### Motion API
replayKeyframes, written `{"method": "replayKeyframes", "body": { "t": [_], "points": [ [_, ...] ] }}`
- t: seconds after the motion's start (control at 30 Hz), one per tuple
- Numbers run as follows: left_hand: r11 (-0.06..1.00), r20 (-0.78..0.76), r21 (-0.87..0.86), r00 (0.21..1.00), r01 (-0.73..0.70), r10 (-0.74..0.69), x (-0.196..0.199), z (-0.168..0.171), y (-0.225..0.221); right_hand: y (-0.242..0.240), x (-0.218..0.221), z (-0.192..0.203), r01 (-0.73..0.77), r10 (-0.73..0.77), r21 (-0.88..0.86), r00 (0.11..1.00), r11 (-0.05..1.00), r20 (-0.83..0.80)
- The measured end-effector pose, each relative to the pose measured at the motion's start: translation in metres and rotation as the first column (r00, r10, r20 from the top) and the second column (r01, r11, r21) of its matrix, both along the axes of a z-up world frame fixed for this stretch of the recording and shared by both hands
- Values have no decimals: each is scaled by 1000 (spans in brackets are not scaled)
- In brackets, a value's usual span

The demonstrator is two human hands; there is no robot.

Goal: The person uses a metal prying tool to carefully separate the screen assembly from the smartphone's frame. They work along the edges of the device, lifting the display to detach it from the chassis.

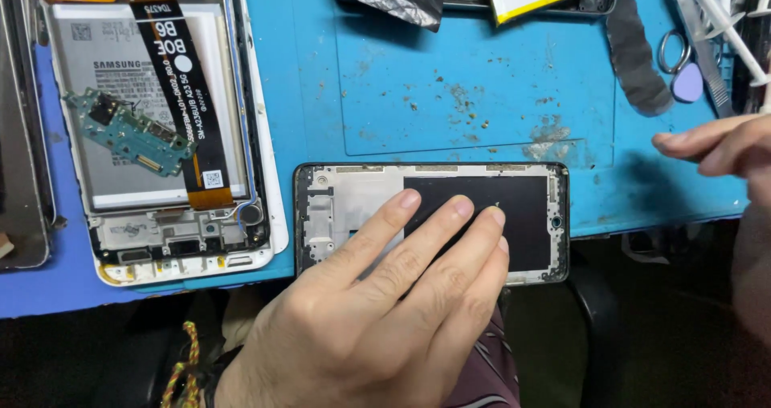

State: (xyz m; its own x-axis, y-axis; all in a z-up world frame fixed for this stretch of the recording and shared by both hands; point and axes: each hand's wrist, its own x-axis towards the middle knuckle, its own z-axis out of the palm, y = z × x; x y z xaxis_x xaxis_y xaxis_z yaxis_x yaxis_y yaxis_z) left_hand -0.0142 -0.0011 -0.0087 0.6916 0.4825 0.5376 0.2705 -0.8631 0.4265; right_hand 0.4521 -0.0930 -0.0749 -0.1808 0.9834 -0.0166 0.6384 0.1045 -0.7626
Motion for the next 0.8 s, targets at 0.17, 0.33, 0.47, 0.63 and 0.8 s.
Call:
{"method": "replayKeyframes", "body": {
  "t": [0.17,0.33,0.47,0.63,0.8],
  "points": [
    [998,12,-64,1000,28,-27,-3,2,-2,33,-152,78,271,-261,-72,957,960,130],
    [999,-6,-34,1000,22,-22,-4,0,-2,62,-221,109,270,-227,-65,899,961,375],
    [999,2,-27,999,33,-33,-5,0,-1,67,-224,108,221,-192,-43,915,974,354],
    [999,19,-30,999,36,-36,-5,0,-2,56,-234,108,111,-153,115,866,987,477],
    [1000,22,-29,1000,13,-12,-4,1,-3,39,-234,101,-103,-150,257,586,961,796]
  ]
}}
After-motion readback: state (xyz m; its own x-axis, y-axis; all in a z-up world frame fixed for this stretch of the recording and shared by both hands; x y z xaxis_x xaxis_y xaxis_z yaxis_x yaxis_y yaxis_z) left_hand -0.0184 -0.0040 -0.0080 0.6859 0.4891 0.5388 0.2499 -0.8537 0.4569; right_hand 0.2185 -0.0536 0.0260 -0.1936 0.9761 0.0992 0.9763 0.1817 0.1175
